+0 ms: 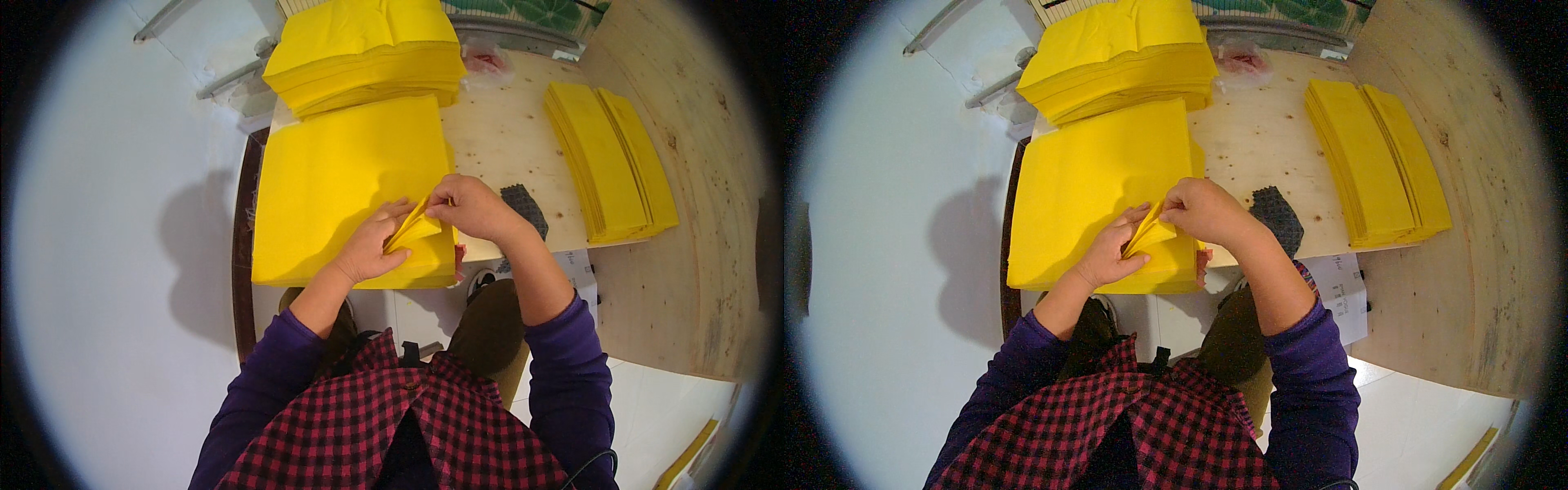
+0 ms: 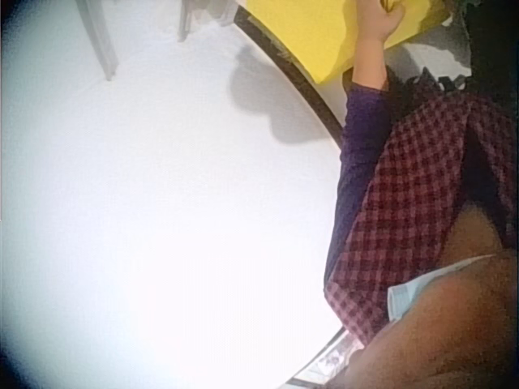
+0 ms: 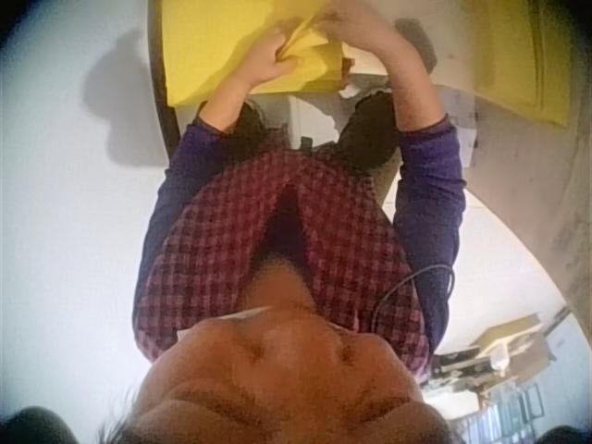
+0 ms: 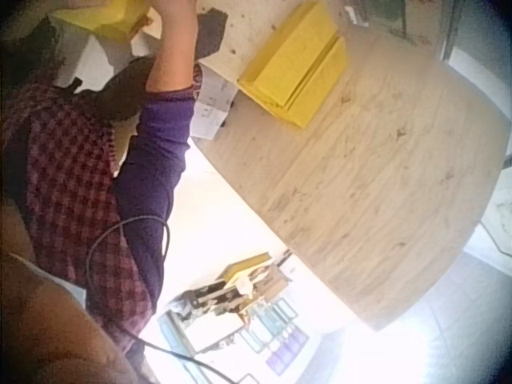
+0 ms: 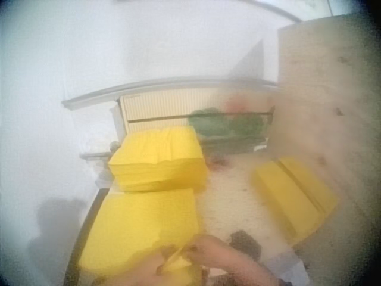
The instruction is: The person folds yellow fabric sheets on a wooden table. They smooth each sheet, fold it in half, then fold again, and place the folded piece into a growing stack. The process repeats with multiple sheets.
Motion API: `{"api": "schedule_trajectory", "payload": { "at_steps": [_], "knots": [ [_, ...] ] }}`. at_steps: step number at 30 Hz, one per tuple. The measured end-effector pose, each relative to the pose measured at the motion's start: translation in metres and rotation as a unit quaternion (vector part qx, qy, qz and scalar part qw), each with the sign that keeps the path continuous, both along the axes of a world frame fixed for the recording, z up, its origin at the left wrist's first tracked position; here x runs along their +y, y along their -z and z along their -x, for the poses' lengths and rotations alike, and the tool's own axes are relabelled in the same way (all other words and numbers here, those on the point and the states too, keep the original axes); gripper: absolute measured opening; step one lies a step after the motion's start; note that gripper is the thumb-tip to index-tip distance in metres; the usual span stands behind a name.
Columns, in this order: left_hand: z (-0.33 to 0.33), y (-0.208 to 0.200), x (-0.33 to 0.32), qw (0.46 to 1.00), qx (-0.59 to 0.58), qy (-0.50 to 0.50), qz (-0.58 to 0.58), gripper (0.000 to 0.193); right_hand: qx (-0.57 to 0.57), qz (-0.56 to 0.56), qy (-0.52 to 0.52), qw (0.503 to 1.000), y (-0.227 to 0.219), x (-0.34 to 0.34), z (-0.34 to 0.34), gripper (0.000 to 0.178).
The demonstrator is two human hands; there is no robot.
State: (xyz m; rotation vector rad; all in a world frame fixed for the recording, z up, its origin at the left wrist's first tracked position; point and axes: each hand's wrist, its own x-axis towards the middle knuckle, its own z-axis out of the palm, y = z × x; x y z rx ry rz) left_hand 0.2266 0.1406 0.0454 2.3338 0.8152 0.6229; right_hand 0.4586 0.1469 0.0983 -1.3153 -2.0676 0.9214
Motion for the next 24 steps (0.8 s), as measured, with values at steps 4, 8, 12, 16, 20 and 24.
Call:
{"api": "schedule_trajectory", "payload": {
  "at_steps": [4,8,12,16,20,24],
  "knots": [
    [0.0,0.003,0.001,1.0,-0.009,0.005,-0.018,0.056,-0.001,0.012,0.003,1.0,-0.002,0.0,0.001,0.017],
    [0.002,0.005,0.001,0.999,-0.031,0.007,0.014,0.052,-0.007,0.011,0.006,1.0,-0.002,0.0,0.001,0.018],
    [0.003,0.007,0.003,1.0,-0.024,0.016,0.011,0.046,-0.009,-0.001,-0.003,1.0,-0.002,-0.001,0.0,0.015],
    [0.002,0.009,0.002,0.999,-0.037,0.009,0.001,0.042,0.076,-0.054,0.043,0.995,0.001,-0.009,-0.008,0.01],
    [0.0,0.01,0.002,0.999,-0.048,-0.003,0.019,0.041,0.128,0.075,0.076,0.986,0.011,-0.025,-0.026,0.009],
    [0.0,0.009,0.002,0.999,-0.039,0.002,0.014,0.042,0.142,0.074,-0.002,0.987,0.029,-0.04,-0.025,0.012]
  ]
}}
